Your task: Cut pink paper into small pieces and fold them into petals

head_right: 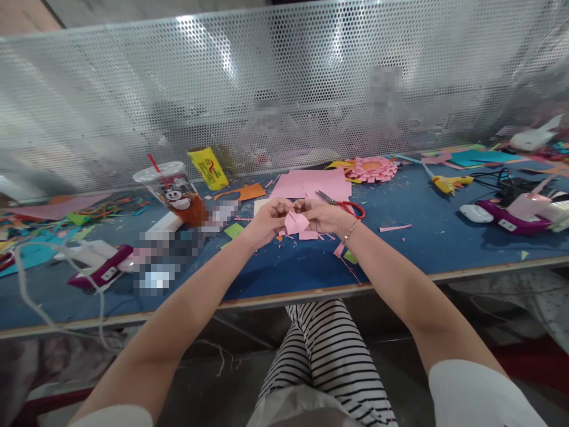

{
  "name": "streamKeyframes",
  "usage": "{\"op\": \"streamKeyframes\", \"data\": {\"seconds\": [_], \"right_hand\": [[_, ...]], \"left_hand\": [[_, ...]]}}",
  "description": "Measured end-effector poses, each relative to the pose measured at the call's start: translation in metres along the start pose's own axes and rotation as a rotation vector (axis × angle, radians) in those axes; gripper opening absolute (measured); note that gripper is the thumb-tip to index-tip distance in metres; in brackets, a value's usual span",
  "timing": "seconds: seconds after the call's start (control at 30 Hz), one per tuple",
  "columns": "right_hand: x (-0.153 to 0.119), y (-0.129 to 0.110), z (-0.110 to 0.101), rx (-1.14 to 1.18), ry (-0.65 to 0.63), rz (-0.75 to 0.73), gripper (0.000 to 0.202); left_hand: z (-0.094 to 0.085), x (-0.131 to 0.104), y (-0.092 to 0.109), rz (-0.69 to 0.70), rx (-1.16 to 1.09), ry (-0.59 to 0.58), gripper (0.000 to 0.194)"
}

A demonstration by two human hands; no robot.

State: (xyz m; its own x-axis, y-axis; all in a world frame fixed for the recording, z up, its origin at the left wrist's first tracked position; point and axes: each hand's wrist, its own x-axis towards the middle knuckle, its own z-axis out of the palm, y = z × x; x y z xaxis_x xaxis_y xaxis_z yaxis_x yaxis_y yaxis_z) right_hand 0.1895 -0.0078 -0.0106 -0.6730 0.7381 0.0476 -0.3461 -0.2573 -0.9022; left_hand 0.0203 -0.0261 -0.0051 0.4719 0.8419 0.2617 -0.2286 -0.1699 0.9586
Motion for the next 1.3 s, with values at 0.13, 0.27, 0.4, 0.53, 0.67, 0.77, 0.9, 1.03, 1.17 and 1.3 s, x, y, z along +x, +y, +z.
{"op": "streamKeyframes", "data": {"seconds": [0.13,0.27,0.4,0.53,0.67,0.77,0.9,1.03,1.17,1.3], "right_hand": [[-0.001,-0.001,0.0,0.004,0.005,0.004,0.033],[0.0,0.001,0.0,-0.037,0.007,0.005,0.029],[0.003,0.001,-0.001,-0.052,0.084,-0.065,0.02],[0.006,0.002,0.004,-0.115,0.179,-0.245,0.013],[0.01,0.01,0.007,-0.406,0.307,-0.492,0.023],[0.016,0.018,0.007,-0.634,0.411,-0.66,0.036],[0.017,0.021,0.011,-0.856,0.513,-0.798,0.023],[0.012,0.019,0.02,-0.961,0.57,-0.937,0.014],[0.008,0.016,0.025,-1.017,0.615,-1.007,0.018],[0.004,0.013,0.026,-1.036,0.628,-1.066,0.023]], "left_hand": [[0.001,-0.001,0.002,-0.088,-0.026,0.01,0.037],[0.001,-0.001,0.001,-0.11,-0.073,0.014,0.036],[-0.001,0.001,0.0,-0.045,-0.119,0.057,0.029],[-0.005,0.007,-0.003,0.067,-0.118,0.206,0.022],[-0.01,0.012,-0.008,0.164,-0.142,0.404,0.015],[-0.009,0.014,-0.011,0.199,-0.146,0.507,0.017],[-0.003,0.012,-0.013,0.239,-0.098,0.464,0.02],[-0.002,0.008,-0.012,0.283,0.006,0.401,0.021],[-0.003,0.007,-0.011,0.361,0.115,0.412,0.019],[-0.002,0.006,-0.01,0.371,0.118,0.32,0.022]]}}
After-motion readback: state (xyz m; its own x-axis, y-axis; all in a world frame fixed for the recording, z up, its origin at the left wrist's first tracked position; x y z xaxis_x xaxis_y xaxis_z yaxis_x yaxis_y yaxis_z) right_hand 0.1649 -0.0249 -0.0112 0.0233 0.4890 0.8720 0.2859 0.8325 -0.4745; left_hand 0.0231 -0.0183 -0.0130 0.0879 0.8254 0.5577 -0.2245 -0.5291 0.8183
